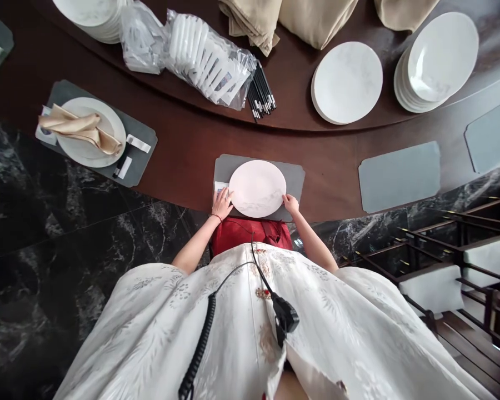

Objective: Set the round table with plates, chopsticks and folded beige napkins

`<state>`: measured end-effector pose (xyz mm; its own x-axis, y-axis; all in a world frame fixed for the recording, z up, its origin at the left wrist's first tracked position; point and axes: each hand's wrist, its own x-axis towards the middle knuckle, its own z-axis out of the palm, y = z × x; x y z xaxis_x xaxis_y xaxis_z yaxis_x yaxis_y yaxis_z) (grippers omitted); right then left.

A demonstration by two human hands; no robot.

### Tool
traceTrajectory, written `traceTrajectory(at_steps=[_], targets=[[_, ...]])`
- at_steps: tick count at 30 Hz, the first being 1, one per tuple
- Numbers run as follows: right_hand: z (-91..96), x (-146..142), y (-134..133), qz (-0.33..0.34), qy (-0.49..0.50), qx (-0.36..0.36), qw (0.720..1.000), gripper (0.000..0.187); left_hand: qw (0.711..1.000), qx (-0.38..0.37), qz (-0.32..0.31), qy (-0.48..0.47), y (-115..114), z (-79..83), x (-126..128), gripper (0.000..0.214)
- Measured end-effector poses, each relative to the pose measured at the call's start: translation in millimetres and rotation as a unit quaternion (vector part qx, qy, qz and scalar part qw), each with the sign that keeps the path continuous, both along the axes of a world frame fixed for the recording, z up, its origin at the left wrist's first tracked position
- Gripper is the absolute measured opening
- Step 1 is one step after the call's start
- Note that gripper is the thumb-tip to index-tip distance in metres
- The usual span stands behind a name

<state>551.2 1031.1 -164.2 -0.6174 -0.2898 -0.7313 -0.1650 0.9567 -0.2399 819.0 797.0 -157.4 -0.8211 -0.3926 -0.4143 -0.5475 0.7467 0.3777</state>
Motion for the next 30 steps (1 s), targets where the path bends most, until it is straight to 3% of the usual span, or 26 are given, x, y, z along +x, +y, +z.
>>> traceTrajectory(at_steps=[6, 10, 13, 16, 19, 23, 27, 30], targets=[[2.6, -6.3, 4.0, 0.018, -0.021, -0.015, 1.0, 0.041, 1.0, 0.0, -0.003, 0.01, -9.9, 2.1, 2.4, 0.062], [16.9, -39.9, -13.7, 0.077, -0.108, 0.042, 0.99, 0.044, 0.999, -0.01, 0.025, 0.033, -15.0, 6.3, 2.3, 0.059], [37.1, -86.0, -64.1, 0.104, -0.02, 0.06, 0.993, 0.038, 0.997, -0.017, 0.033, 0.068, -24.4, 10.2, -7.4, 0.055], [60.3, -135.8, -146.6, 0.09, 0.115, -0.04, 0.988, 0.028, 0.993, -0.036, 0.048, 0.102, -56.9, 16.3, -31.1, 0.054], [77.7, -172.7, -238.8, 0.104, 0.173, -0.137, 0.97, 0.025, 0.986, -0.074, 0.079, 0.124, -128.5, 30.8, -69.9, 0.055], [80.0, -193.6, -330.7, 0.11, 0.223, -0.185, 0.951, 0.031, 0.968, -0.139, 0.148, 0.149, -276.1, 67.3, -135.2, 0.057], [66.7, -199.0, -363.1, 0.079, 0.222, -0.155, 0.959, 0.025, 0.951, -0.158, 0.246, 0.106, -425.6, 100.2, -200.8, 0.054], [58.6, -203.8, -359.1, 0.053, 0.214, -0.13, 0.967, 0.018, 0.958, -0.151, 0.245, -0.005, -501.9, 107.6, -240.7, 0.047]])
